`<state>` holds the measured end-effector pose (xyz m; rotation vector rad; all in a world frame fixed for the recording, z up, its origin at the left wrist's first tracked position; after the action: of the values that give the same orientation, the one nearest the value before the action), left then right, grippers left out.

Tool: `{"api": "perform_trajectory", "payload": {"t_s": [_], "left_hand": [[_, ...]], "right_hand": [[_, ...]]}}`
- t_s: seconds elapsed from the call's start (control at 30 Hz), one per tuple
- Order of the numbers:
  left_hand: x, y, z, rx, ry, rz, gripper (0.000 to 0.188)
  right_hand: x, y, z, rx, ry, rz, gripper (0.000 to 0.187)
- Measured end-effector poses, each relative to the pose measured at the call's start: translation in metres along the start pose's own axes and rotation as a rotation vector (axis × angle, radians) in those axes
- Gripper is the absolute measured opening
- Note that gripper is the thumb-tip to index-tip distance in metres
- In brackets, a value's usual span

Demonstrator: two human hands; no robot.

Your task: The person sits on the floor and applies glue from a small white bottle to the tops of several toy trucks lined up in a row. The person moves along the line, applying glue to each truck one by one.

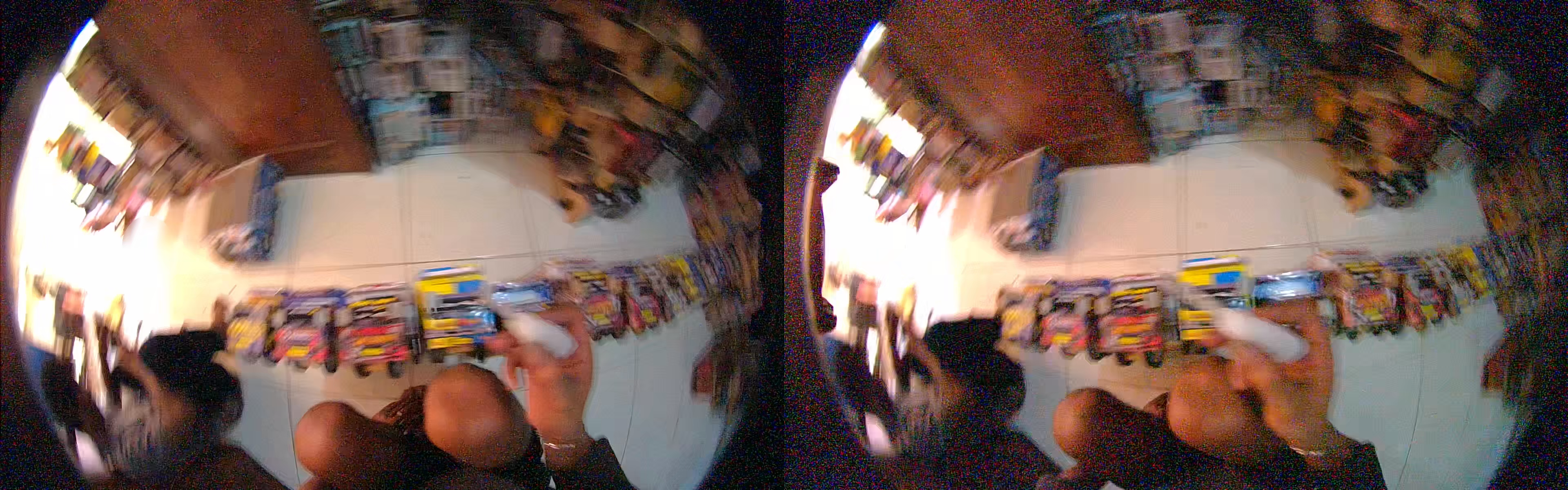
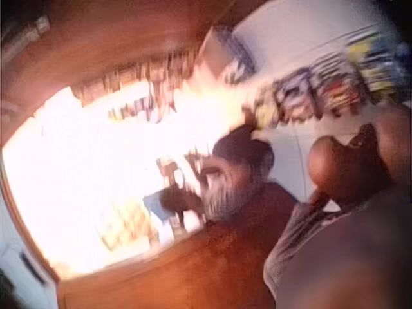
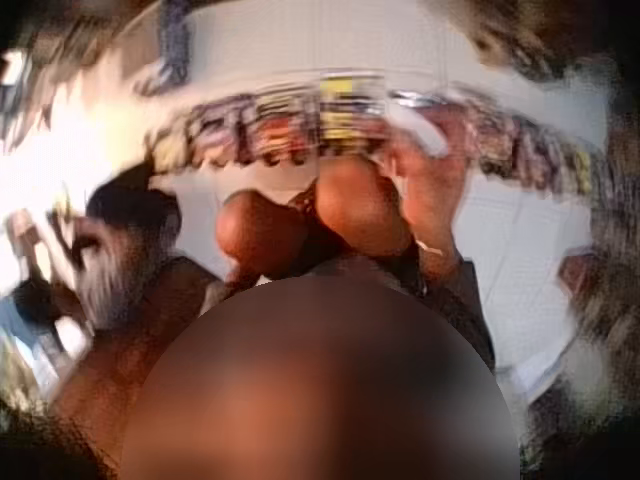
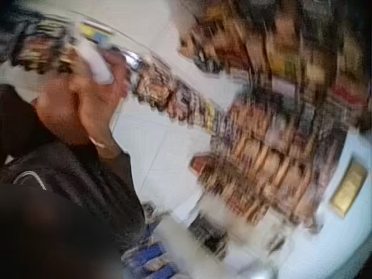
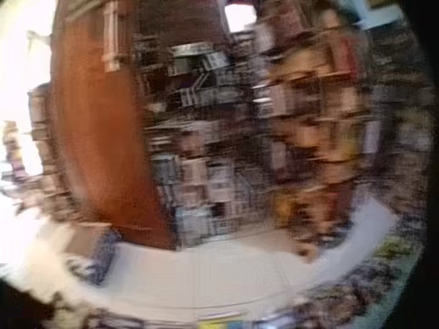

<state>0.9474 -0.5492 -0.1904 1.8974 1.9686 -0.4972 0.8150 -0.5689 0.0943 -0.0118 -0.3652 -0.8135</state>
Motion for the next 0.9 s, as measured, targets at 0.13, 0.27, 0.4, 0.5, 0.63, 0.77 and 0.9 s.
{"api": "perform_trajectory", "payload": {"t_s": [0.13,0.27,0.4,0.5,0.63,0.77,0.9], "left_hand": [[-0.048,0.064,0.004,-0.127,-0.035,-0.197,0.028],[-0.102,0.139,-0.010,-0.287,-0.184,-0.405,0.029],[-0.166,0.195,-0.048,-0.389,-0.451,-0.591,0.030],[-0.222,0.217,-0.081,-0.405,-0.633,-0.727,0.032],[-0.286,0.215,-0.106,-0.465,-1.053,-0.650,0.030],[-0.342,0.200,-0.119,-0.401,-1.131,-0.716,0.026],[-0.392,0.179,-0.106,-0.378,-0.954,-0.746,0.018]], "right_hand": [[0.016,-0.025,-0.002,0.007,0.028,0.055,0.030],[0.019,-0.040,-0.022,0.095,-0.005,0.135,0.033],[0.020,-0.048,-0.036,0.139,-0.082,0.181,0.029],[0.022,-0.054,-0.039,0.177,-0.054,0.173,0.028],[0.014,-0.061,-0.040,0.219,-0.026,0.050,0.026],[0.005,-0.063,-0.034,0.127,0.051,0.023,0.024],[0.000,-0.065,-0.024,0.001,0.200,0.056,0.029]]}}
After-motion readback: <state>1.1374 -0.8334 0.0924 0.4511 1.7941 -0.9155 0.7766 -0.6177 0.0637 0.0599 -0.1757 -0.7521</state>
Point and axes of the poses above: each hand's wrist, its own y-axis away from the middle knuckle, its own x-axis out of the palm, z = x × y, the point moved 10 cm from there along -y, towards the middle knuckle, and after that the axes turned 1 degree about -z, right-handed, at the moved point
